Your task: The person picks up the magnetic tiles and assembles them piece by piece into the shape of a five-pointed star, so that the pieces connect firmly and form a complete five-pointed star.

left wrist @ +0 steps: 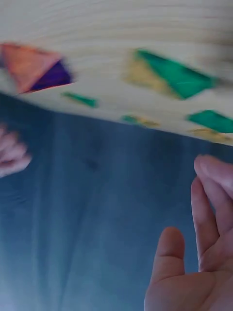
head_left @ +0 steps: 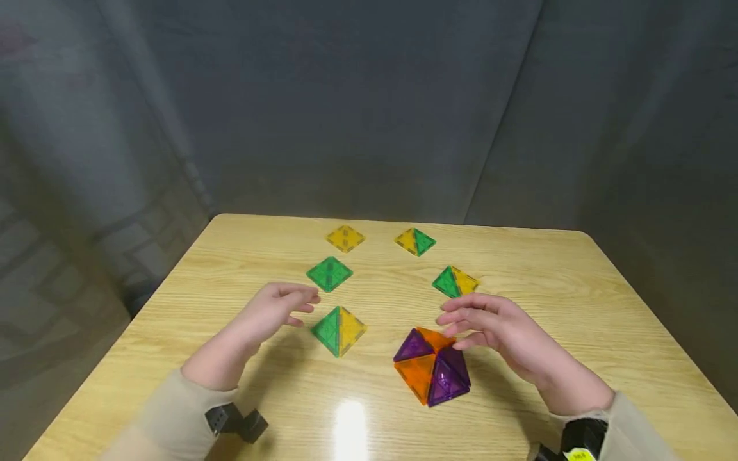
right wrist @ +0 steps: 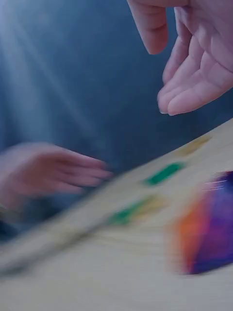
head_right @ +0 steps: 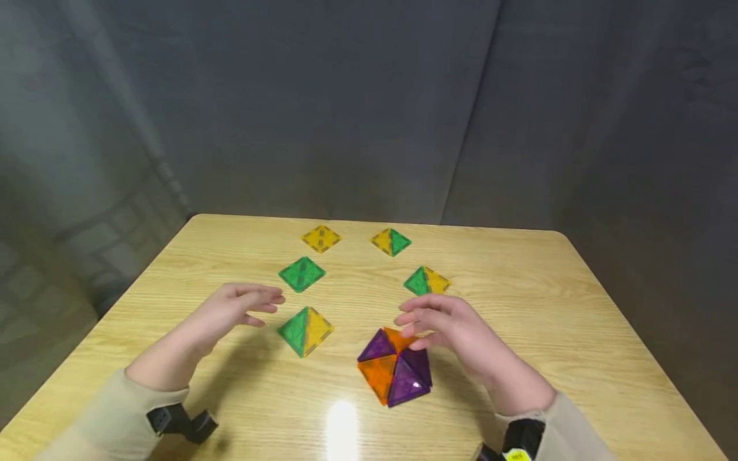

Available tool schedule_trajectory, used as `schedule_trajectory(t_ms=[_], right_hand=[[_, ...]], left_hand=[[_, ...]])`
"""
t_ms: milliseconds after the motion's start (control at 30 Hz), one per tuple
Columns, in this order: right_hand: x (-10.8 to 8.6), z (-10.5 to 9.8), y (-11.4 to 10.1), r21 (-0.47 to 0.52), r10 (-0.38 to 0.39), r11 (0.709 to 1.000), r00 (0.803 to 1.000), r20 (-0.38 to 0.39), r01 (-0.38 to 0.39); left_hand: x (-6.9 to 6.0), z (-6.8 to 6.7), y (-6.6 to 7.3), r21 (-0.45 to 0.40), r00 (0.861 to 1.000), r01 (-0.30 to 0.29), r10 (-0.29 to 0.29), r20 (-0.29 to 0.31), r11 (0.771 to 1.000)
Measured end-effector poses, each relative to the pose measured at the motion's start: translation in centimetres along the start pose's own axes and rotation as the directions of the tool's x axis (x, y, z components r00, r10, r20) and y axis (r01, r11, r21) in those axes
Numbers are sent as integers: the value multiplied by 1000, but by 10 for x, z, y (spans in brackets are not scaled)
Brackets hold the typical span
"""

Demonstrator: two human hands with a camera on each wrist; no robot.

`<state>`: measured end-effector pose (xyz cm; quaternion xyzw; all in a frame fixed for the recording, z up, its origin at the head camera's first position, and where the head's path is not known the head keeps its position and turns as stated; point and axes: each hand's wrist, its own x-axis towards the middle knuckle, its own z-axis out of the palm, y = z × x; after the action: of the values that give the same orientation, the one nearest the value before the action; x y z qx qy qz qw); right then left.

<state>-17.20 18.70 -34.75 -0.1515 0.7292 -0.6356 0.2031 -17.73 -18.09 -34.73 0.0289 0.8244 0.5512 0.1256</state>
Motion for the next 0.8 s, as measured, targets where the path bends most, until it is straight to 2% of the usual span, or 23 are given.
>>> schedule_trajectory(t_ms=[100,200,333,467,600,800], right_hand=[[16,19,-13,78,14,997,992,127,-25],[37,40,-15,75,70,994,979,191,-86],[65,60,-4,46,171,982,967,188,-183],[82,71,7,19,237,970,958,163,-243],[85,76,13,19,254,965,952,170,-260],[87,79,16,43,235,968,955,179,-246]], left_hand=[[0,-14,-10,35,998,63,-62,-31,997],[0,-17,-20,10,993,118,-118,5,993],[0,-11,-31,-47,987,149,-146,66,988],[2,-5,-35,-99,987,134,-124,105,986],[2,-2,-38,-148,985,133,-115,126,980],[0,-5,-41,-201,985,154,-135,104,967]])
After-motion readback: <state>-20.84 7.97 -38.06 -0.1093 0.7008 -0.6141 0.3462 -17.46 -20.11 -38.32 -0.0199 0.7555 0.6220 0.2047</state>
